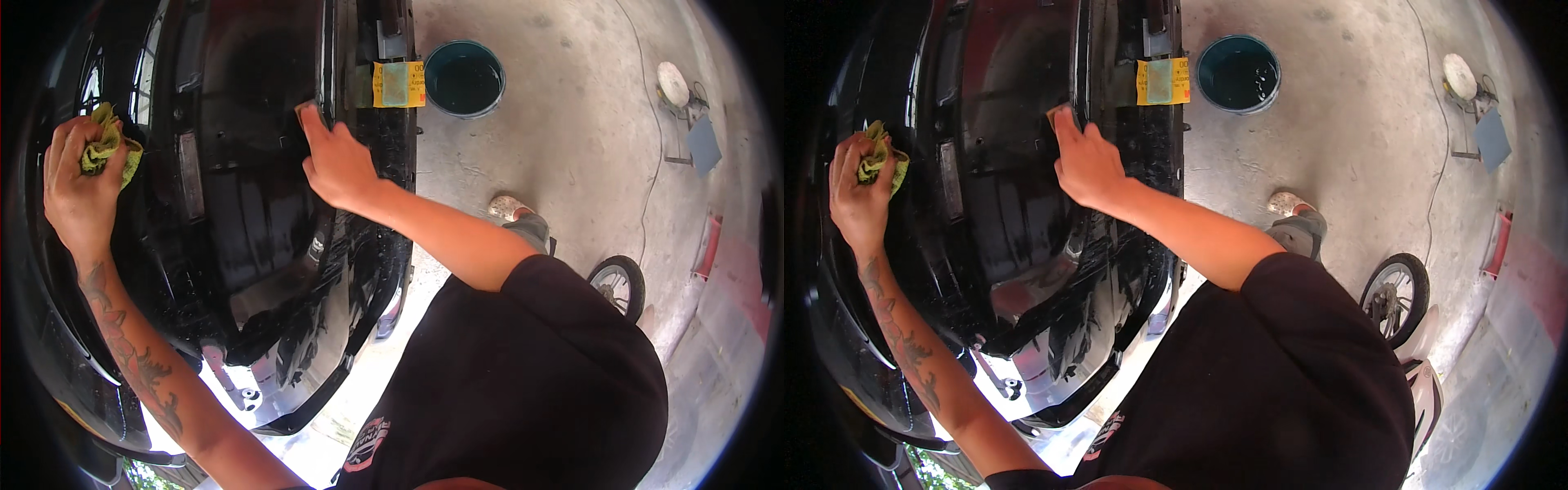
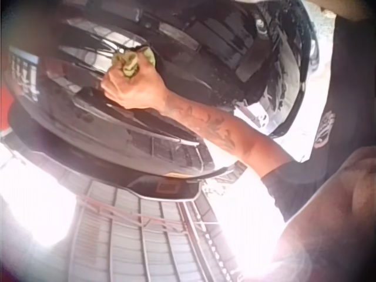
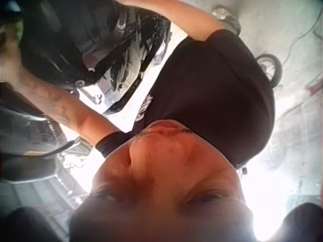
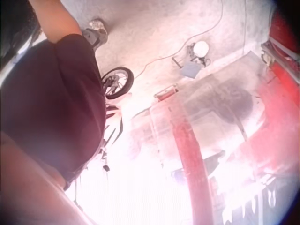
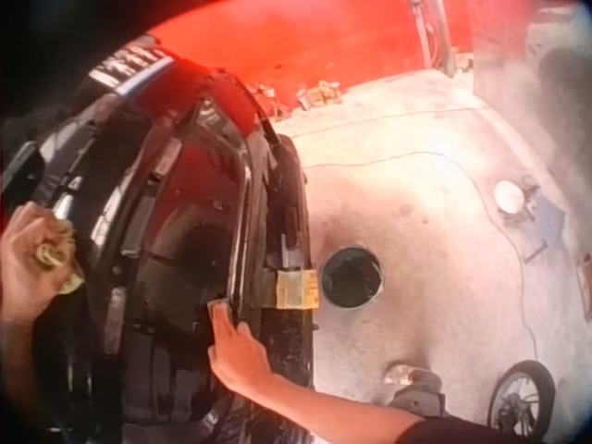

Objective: The person rubs a small sanding block across the black surface of a vehicle body, alternating with wiping the area with a cloth and dipping the sanding block into a bucket of water.

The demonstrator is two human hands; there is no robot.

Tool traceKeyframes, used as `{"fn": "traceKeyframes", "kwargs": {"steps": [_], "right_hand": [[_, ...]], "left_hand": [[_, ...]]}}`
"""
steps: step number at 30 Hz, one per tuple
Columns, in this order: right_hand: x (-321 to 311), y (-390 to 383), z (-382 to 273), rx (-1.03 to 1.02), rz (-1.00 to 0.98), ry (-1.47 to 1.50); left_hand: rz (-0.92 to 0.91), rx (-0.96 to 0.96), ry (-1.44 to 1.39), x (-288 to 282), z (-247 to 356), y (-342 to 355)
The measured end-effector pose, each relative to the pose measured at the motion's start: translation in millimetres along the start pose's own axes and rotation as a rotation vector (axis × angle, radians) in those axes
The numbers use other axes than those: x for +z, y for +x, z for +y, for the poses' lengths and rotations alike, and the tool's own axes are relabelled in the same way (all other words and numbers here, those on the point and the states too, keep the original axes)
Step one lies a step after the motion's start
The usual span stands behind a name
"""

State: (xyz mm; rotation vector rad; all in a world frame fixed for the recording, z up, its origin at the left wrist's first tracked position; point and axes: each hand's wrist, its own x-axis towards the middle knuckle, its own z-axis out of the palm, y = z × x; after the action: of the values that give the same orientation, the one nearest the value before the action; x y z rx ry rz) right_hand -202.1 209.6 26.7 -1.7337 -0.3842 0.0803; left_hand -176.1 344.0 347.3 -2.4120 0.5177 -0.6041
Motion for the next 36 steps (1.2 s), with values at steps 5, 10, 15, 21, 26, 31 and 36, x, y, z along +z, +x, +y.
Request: {"fn": "traceKeyframes", "kwargs": {"steps": [5, 10, 15, 21, 26, 31, 36], "right_hand": [[3.5, -42.5, -10.1, 0.001, -0.086, 0.111], [-5.0, 6.0, -12.7, 0.009, -0.005, 0.043], [2.7, -28.9, -12.0, -0.017, -0.101, 0.109], [-8.0, 11.5, -15.8, 0.045, -0.062, 0.066], [2.7, -21.5, -10.6, -0.077, -0.070, 0.019], [-4.9, 27.6, -8.1, -0.013, 0.009, -0.129], [7.9, -42.3, -14.0, -0.024, -0.195, -0.156]], "left_hand": [[-0.009, -0.028, 0.019, -1.4, -0.5, -2.7], [-0.002, 0.003, 0.012, -1.1, -1.5, -1.7], [0.012, -0.003, 0.016, -0.2, -1.1, -0.1], [0.016, 0.008, -0.009, 1.2, -3.8, -0.9], [0.003, -0.019, 0.022, -0.6, -3.6, -3.3], [-0.002, -0.012, 0.020, -0.3, -6.1, -3.1], [-0.007, -0.033, 0.036, -9.5, -5.4, -8.6]]}}
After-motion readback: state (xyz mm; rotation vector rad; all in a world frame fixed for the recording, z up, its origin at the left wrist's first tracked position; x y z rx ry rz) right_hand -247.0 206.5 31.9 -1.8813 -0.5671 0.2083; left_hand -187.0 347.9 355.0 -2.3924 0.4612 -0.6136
